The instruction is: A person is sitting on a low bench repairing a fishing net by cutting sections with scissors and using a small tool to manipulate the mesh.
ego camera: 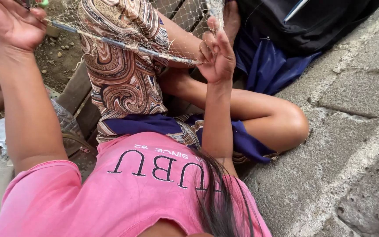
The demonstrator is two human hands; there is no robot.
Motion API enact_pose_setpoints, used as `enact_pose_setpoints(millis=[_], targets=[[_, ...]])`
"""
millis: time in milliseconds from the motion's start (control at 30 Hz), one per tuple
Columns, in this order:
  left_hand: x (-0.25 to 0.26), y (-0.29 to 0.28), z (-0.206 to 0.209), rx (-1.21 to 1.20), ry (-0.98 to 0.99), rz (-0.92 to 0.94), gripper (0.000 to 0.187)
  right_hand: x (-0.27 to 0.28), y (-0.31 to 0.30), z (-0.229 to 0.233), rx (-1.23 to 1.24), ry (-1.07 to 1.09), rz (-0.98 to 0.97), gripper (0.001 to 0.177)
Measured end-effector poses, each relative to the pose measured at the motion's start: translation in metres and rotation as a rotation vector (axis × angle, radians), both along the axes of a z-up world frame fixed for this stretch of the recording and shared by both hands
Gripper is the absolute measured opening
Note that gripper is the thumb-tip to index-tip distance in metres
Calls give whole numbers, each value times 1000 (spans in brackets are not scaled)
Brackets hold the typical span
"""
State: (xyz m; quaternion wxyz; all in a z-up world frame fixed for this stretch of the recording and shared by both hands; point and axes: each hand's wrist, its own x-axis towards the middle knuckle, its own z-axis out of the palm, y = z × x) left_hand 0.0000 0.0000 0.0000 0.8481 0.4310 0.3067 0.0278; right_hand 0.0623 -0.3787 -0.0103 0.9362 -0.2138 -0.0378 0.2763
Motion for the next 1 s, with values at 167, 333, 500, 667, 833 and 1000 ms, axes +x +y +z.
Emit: enact_pose_setpoints(millis=[167,333,500,667,833,1000], targets=[[5,-11,21,-12,4,-34,23,16,13,3,-146,99,-317,9],[4,-10,27,-116,67,74,29,17,20,13,-46,-62,-532,9],[2,2,16,-109,39,12,27,20,25,5,129,33,-491,10],[7,20,-11,-113,56,35,18,12,27,15,58,34,-439,6],[16,18,-13,-68,66,15,18,7,28,21,44,44,-455,7],[31,-16,18,-64,96,79,12,-1,32,30,50,-54,-451,4]])
